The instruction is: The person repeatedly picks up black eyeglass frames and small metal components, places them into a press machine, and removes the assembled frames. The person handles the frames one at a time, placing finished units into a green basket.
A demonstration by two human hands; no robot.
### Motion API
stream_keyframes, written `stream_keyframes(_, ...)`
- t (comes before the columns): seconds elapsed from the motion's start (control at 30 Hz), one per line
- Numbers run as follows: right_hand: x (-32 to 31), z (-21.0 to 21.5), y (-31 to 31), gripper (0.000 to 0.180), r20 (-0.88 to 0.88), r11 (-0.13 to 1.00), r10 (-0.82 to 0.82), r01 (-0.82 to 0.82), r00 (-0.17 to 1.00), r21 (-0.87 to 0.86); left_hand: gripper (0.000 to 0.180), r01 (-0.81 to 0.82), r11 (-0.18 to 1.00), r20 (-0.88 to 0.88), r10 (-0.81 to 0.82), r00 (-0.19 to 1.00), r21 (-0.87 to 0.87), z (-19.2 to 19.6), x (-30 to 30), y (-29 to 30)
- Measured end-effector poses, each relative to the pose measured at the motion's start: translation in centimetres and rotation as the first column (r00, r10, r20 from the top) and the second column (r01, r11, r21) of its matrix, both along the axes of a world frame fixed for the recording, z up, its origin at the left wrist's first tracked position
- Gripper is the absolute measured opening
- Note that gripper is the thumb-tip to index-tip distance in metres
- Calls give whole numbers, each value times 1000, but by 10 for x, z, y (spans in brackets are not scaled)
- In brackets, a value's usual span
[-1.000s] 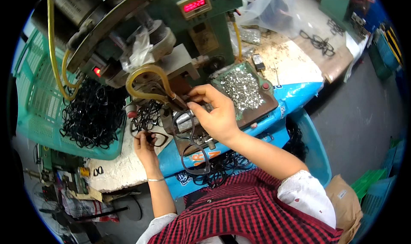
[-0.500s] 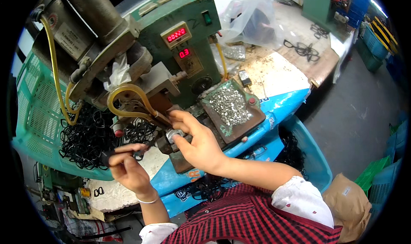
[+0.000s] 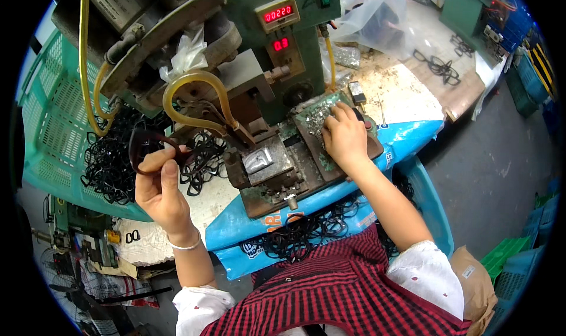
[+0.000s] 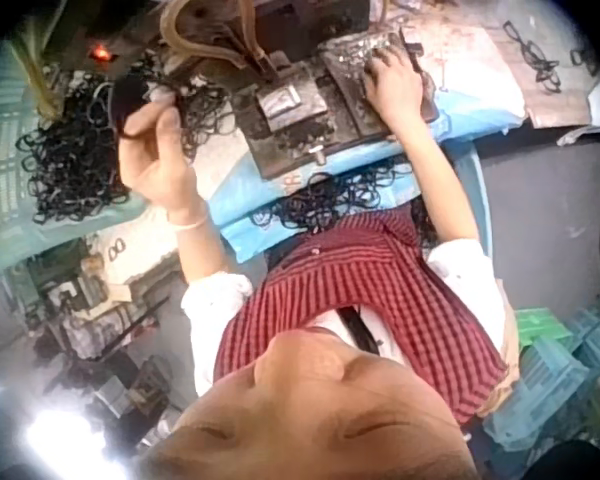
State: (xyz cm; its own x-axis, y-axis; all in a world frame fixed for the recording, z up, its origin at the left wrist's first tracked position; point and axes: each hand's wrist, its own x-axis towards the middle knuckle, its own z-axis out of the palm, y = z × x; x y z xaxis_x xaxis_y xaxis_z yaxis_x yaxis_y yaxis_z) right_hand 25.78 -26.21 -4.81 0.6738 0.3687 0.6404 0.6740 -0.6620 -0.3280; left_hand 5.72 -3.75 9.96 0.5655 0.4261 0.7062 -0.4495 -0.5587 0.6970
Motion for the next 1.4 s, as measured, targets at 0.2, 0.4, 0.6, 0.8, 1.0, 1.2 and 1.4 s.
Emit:
stream_keyframes(0.2, 4, 15, 6, 8, 79, 989, -7, -5, 997, 145, 9, 105, 994, 110, -100, 989, -43, -40, -12, -7)
stream_keyframes(0.4, 21, 18, 12, 11, 110, 982, -34, 12, 993, 190, 8, -24, 999, 66, 21, 998, 32, 4, -5, -13)
stream_keyframes(0.6, -36, 37, 9, 10, -273, 747, 372, -112, 887, 655, 10, 6, 999, 94, -10, 996, 51, -14, -3, -7)
stream_keyframes(0.8, -86, 68, 70, 29, -234, 507, 663, -197, 711, 839, 13, 133, 956, 216, -76, 974, -260, -45, -3, -27)
stream_keyframes(1.0, -95, 67, 69, 37, -282, 418, 751, -99, 598, 903, 24, -20, 994, 140, 36, 989, -111, -15, 4, -8)
stream_keyframes(1.2, -101, 70, 72, 39, -312, 413, 773, -65, 553, 908, 20, 70, 992, 201, -48, 978, -106, -21, 4, 3)
stream_keyframes(1.4, -107, 67, 82, 39, -272, 329, 728, 27, 630, 944, 17, 72, 986, 175, -45, 984, -148, -14, 7, -5)
